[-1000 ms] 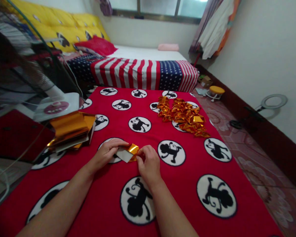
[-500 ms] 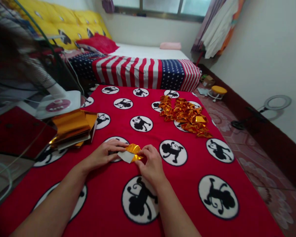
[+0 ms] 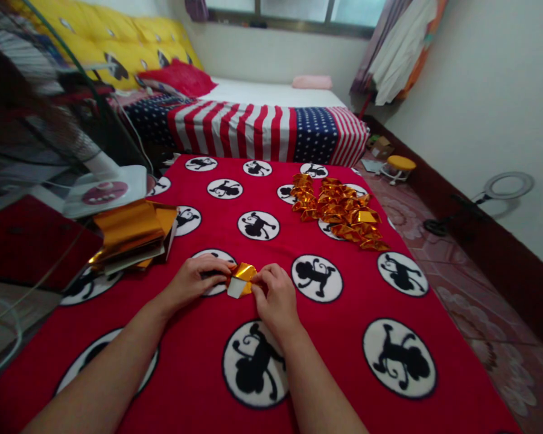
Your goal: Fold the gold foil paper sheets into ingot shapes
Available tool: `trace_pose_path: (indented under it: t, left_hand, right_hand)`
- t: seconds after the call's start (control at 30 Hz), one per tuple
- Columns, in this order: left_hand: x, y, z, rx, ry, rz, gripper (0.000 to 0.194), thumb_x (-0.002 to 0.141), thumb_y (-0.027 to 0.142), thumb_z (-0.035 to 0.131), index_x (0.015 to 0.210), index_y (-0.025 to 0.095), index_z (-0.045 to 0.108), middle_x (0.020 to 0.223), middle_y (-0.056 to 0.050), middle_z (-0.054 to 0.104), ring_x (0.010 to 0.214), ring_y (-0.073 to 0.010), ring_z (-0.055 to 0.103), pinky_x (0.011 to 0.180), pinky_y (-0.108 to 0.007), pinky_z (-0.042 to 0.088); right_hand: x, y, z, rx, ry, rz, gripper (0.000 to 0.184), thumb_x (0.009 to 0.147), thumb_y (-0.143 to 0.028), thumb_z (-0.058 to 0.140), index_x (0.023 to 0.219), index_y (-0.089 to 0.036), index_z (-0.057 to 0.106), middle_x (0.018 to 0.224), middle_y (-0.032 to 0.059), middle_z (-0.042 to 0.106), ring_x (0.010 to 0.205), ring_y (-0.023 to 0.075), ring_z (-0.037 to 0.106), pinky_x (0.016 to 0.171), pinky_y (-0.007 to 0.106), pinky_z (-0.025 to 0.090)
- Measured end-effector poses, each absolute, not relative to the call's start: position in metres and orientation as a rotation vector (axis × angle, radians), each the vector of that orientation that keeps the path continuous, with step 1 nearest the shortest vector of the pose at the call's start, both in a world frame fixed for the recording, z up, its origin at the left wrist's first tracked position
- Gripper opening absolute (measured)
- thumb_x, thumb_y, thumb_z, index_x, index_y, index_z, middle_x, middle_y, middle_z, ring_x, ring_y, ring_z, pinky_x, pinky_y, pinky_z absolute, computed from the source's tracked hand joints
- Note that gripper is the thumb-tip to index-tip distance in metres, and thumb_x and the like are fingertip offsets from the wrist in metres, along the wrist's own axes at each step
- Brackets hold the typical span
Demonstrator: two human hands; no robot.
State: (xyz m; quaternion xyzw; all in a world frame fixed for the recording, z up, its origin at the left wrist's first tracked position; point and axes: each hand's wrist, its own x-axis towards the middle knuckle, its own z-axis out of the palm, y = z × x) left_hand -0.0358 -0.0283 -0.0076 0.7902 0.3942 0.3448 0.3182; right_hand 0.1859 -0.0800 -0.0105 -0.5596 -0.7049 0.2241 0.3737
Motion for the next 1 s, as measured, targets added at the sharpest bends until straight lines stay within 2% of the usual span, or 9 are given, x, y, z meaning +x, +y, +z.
trace_pose_path:
  t: [0.23, 0.43, 0.7, 0.83, 1.0]
  left_hand:
    - [-0.033, -0.031, -0.007, 2.137, 1.125, 0.918, 0.021, 0.077, 0.019, 0.071, 0.098, 0.020, 0.073, 0.093, -0.006, 0.074, 0.085, -0.0180, 0.066, 0.080, -0.032, 0.052]
    - [-0.033, -0.032, -0.008, 2.211, 0.999, 0.950, 0.012, 0.083, 0.018, 0.065, 0.087, 0.020, 0.076, 0.094, -0.008, 0.072, 0.090, -0.0178, 0.065, 0.081, -0.032, 0.053]
    - [-0.027, -0.042, -0.008, 2.268, 1.028, 0.923, 0.017, 0.086, 0.014, 0.059, 0.092, 0.020, 0.074, 0.096, -0.008, 0.065, 0.090, -0.0169, 0.062, 0.079, -0.032, 0.054]
    - [-0.028, -0.049, 0.001, 2.458, 0.958, 0.821, 0.022, 0.089, 0.013, 0.053, 0.095, 0.020, 0.072, 0.101, -0.009, 0.064, 0.098, -0.0192, 0.058, 0.086, -0.036, 0.051]
    - [-0.030, -0.055, 0.010, 2.526, 0.935, 0.707, 0.025, 0.084, 0.014, 0.057, 0.104, 0.021, 0.070, 0.106, -0.010, 0.065, 0.105, -0.0233, 0.057, 0.095, -0.043, 0.047]
  right_hand:
    - [0.185, -0.083, -0.008, -1.438, -1.794, 0.558, 0.016, 0.077, -0.009, 0.062, 0.088, -0.021, 0.061, 0.092, 0.0040, 0.059, 0.086, 0.0192, 0.056, 0.078, 0.032, 0.045]
    - [0.188, -0.077, -0.010, -1.369, -1.822, 0.566, 0.013, 0.082, -0.009, 0.060, 0.082, -0.021, 0.065, 0.090, 0.0040, 0.060, 0.086, 0.0185, 0.057, 0.079, 0.032, 0.046]
    - [0.193, -0.067, -0.008, -1.333, -1.949, 0.478, 0.017, 0.085, -0.009, 0.056, 0.081, -0.020, 0.069, 0.086, 0.0050, 0.062, 0.083, 0.0183, 0.057, 0.075, 0.032, 0.046]
    - [0.195, -0.076, 0.002, -1.350, -2.096, 0.408, 0.019, 0.087, -0.010, 0.054, 0.089, -0.020, 0.071, 0.093, 0.0071, 0.062, 0.088, 0.0203, 0.056, 0.079, 0.036, 0.046]
    - [0.197, -0.085, 0.010, -1.366, -2.184, 0.397, 0.020, 0.085, -0.012, 0.057, 0.094, -0.022, 0.071, 0.100, 0.0081, 0.061, 0.091, 0.0216, 0.054, 0.080, 0.038, 0.046]
